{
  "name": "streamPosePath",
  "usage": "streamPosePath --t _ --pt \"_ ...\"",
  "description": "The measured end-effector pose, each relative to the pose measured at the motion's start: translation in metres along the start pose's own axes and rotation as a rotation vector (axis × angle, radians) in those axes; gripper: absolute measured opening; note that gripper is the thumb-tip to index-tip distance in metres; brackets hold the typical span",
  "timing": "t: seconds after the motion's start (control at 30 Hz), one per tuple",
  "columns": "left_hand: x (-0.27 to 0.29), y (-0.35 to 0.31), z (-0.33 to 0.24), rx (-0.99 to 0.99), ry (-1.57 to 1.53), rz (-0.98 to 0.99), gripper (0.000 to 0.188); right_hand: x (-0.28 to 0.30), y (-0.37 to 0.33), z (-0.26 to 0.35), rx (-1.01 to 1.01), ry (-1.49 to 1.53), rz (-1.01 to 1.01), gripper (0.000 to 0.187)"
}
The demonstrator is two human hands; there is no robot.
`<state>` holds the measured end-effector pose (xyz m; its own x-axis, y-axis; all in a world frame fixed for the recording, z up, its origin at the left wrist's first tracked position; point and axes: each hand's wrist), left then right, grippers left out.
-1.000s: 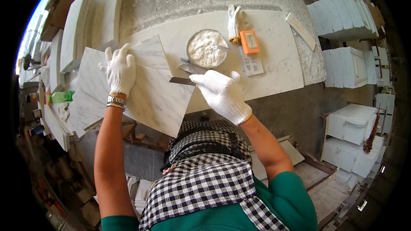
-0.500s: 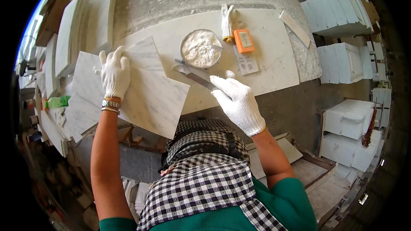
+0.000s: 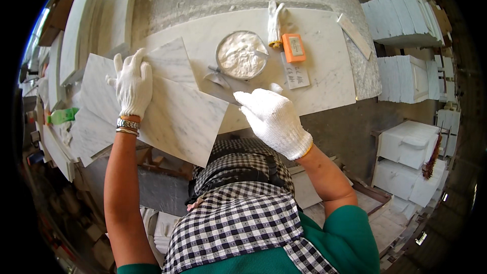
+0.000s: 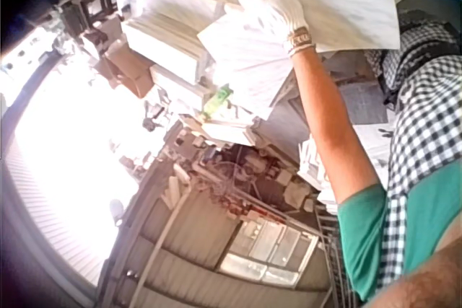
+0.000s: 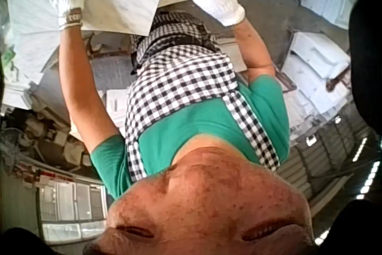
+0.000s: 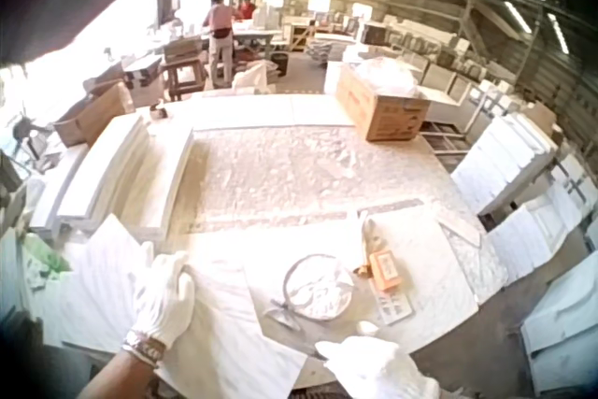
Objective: The person applies a white paste to the edges of a marble tile using a metal scraper, then smooths the edges with an orange block. The person repeats this process on multiple tiles, handling them one at a time.
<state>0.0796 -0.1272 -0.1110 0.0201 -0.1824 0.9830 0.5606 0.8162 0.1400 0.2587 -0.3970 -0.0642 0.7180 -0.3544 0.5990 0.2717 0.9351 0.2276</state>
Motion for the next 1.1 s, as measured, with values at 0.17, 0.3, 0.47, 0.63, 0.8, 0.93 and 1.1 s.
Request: streamPosePath --t 0.17,0.3,0.47,0.63,0.8,0.93,1.1 --pt "0.001 0.001 0.0 0.007 -0.017 0.008 0.04 0.001 0.002 0.001 0.006 -0.016 0.024 0.024" --pt "0.0 0.001 0.0 0.008 -0.017 0.009 0.04 0.002 0.005 0.001 0.019 -0.007 0.055 0.024" --pt "0.002 0.002 -0.001 0.005 -0.008 0.029 0.04 0.003 0.01 -0.001 0.048 -0.037 0.112 0.025" --pt "-0.001 0.001 0.001 0.0 -0.016 0.004 0.04 0.003 0.015 -0.007 0.026 -0.043 0.16 0.024" --pt "-0.002 0.001 0.0 -0.009 -0.076 -0.002 0.039 -0.027 -0.022 -0.027 -0.145 0.03 0.227 0.022" --pt "-0.003 0.003 -0.001 -0.009 -0.068 0.002 0.041 -0.024 -0.028 -0.03 -0.246 0.06 -0.111 0.022" --pt "-0.005 0.001 0.003 -0.023 -0.065 0.001 0.042 -0.024 -0.019 -0.03 -0.831 0.907 -0.173 0.029"
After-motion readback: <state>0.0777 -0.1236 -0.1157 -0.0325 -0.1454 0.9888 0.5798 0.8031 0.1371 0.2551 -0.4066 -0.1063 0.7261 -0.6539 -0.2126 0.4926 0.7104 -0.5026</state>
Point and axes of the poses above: each hand's wrist, its own y-axis towards the middle knuckle, its own x-axis out of the back of the hand, z = x × y, and after that the axes turned 13 degrees about y, right-handed
